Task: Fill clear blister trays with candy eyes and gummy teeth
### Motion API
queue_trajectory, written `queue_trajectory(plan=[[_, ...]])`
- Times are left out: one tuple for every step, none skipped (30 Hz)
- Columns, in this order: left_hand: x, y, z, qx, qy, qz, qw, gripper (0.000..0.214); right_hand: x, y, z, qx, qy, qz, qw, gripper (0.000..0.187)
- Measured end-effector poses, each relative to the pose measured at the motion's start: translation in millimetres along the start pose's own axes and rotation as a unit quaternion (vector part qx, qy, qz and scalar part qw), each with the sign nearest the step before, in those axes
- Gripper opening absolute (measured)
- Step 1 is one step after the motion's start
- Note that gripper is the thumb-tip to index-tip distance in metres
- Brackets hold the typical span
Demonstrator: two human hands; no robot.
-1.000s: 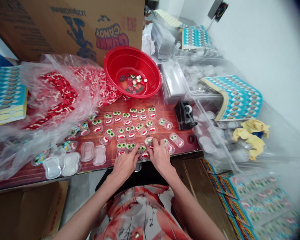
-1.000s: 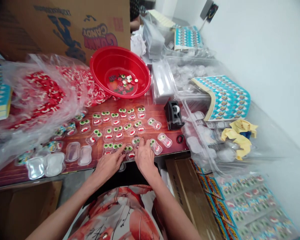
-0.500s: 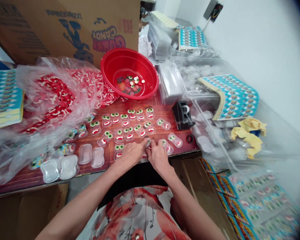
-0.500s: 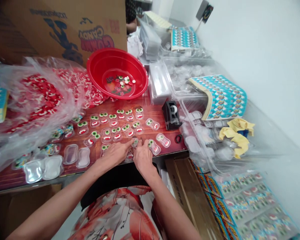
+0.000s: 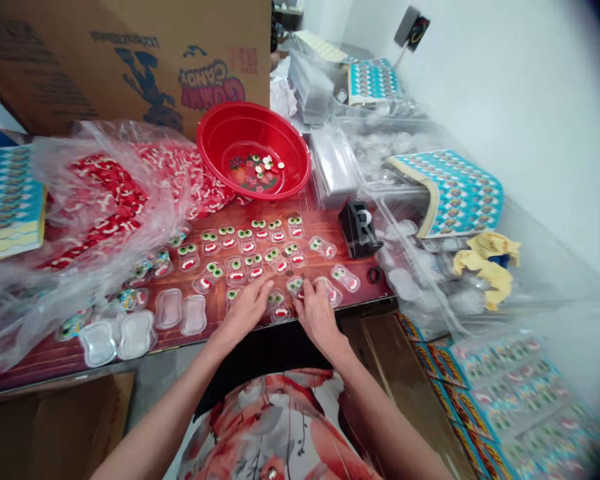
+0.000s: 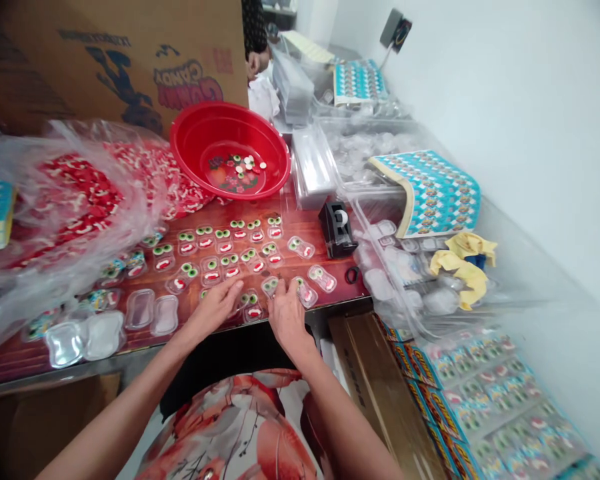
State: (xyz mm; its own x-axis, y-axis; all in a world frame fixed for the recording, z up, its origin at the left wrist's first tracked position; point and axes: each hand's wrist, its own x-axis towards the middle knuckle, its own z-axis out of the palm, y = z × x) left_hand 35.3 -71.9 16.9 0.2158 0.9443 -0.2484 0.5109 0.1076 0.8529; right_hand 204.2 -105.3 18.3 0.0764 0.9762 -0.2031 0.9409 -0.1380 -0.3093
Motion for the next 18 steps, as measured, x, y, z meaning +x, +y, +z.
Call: queue_trajectory(plan=[[-4.9,-2.0,-1.2,-0.062,0.005,-0.023,0.998,0.042,-0.8,1.7,-1.6,0.011,0.001,0.003,1.000,0.047],[-10.5,-2.6,-2.7,-0.125,0.004,-0.049,0.991,0.039,-1.7,3.2,-3.3,0.023,0.004,0.005,1.000,0.047],[-16.4,-1.9,-4.1,-0.182,0.001,-0.075,0.980,0.036,-3.1,4.4,-5.3,0.037,0.012,0.005,0.999,0.049],[-22.4,0.0,-5.2,-0.233,0.000,-0.097,0.968,0.032,-5.1,4.8,-7.4,0.055,0.027,0.002,0.998,0.049],[-28.0,2.6,-5.7,-0.275,0.002,-0.113,0.955,0.030,-7.8,4.3,-9.4,0.080,0.048,-0.008,0.996,0.048],[-32.9,5.6,-5.2,-0.309,0.006,-0.122,0.943,0.028,-11.4,2.7,-11.1,0.116,0.067,-0.026,0.991,0.046],[-37.1,8.5,-3.7,-0.337,0.010,-0.127,0.933,0.027,-15.9,-0.1,-12.3,0.163,0.076,-0.048,0.983,0.042],[-40.5,11.1,-1.1,-0.361,0.012,-0.130,0.923,0.026,-21.1,-4.0,-12.6,0.219,0.068,-0.071,0.971,0.038],[-43.2,13.1,2.4,-0.381,0.015,-0.130,0.915,0.026,-26.9,-8.7,-12.0,0.281,0.044,-0.091,0.954,0.035],[-45.3,14.5,6.7,-0.396,0.021,-0.128,0.909,0.025,-32.7,-13.9,-10.4,0.343,0.012,-0.101,0.934,0.033],[-47.1,15.1,11.4,-0.405,0.027,-0.125,0.905,0.024,-38.4,-19.2,-8.1,0.398,-0.019,-0.101,0.912,0.034],[-48.5,15.3,15.9,-0.408,0.037,-0.120,0.904,0.024,-43.5,-24.3,-5.3,0.443,-0.041,-0.091,0.891,0.035],[-49.9,14.9,20.2,-0.405,0.049,-0.116,0.906,0.023,-47.9,-28.6,-2.5,0.475,-0.052,-0.079,0.875,0.038],[-51.3,14.2,23.7,-0.397,0.060,-0.111,0.909,0.023,-51.3,-32.0,-0.1,0.498,-0.055,-0.067,0.863,0.040],[-52.7,13.4,26.4,-0.386,0.069,-0.110,0.914,0.023,-53.8,-34.4,1.8,0.512,-0.055,-0.058,0.855,0.042],[-54.1,12.3,28.3,-0.373,0.073,-0.110,0.918,0.023,-55.4,-35.8,2.8,0.522,-0.055,-0.051,0.850,0.044],[-55.4,11.1,29.3,-0.359,0.073,-0.110,0.924,0.022,-56.0,-36.2,3.1,0.530,-0.059,-0.046,0.845,0.044],[-56.5,9.8,29.6,-0.346,0.069,-0.108,0.929,0.021,-55.7,-35.8,2.9,0.538,-0.064,-0.042,0.840,0.045]])
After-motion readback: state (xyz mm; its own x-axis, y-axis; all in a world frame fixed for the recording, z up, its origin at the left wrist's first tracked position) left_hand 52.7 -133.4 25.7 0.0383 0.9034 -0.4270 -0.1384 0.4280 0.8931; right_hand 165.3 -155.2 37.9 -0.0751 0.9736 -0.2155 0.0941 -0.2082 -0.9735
